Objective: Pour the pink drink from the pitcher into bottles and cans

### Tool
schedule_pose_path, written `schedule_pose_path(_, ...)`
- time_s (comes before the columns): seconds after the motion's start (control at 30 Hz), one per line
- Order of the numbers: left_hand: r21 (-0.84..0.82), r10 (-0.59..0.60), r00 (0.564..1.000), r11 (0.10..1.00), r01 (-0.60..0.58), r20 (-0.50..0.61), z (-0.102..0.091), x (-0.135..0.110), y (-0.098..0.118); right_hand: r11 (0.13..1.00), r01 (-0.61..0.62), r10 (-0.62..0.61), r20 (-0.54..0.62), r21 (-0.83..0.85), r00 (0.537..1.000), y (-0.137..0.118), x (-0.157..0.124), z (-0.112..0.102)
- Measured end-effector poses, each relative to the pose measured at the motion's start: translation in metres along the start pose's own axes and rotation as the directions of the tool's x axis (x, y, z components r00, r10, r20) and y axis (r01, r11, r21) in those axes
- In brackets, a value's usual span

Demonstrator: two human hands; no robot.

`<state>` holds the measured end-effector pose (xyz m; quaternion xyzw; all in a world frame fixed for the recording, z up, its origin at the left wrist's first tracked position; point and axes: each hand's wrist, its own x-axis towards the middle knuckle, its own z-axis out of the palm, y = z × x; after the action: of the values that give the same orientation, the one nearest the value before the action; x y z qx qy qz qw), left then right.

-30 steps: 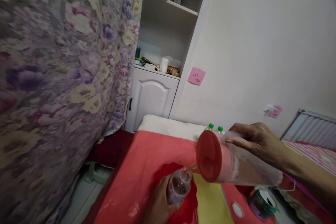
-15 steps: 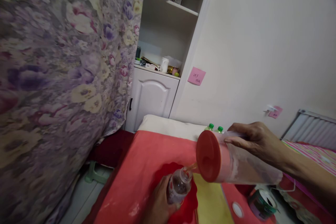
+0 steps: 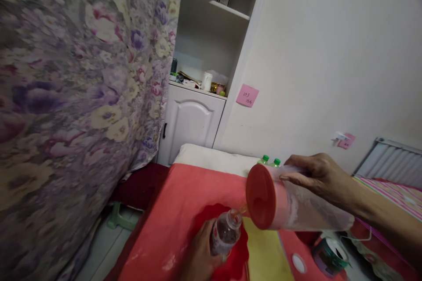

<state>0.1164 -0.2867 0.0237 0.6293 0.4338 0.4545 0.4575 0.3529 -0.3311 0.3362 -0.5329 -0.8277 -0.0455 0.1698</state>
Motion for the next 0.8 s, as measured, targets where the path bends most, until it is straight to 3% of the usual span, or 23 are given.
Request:
schedule_pose_path(0.23,0.009,0.028,1.0,1.0,-0.028,0.005,0.0,0.0,-0.001,1.0,0.008,-0.008,0.026,0.002,1.0,-0.001,0.003,0.003)
schedule_pose_path(0.5,0.022,-0.029,1.0,0.999,0.029,-0.002,-0.003,-0.003,0.017,1.0,0.013,-0.012,0.051,-0.024,0.999,0.0,0.003,0.007)
schedule_pose_path(0.8,-0.007,-0.025,1.0,1.0,0.025,0.017,-0.004,-0.003,0.025,0.999,0.032,-0.032,0.04,-0.01,0.999,-0.001,0.005,0.008)
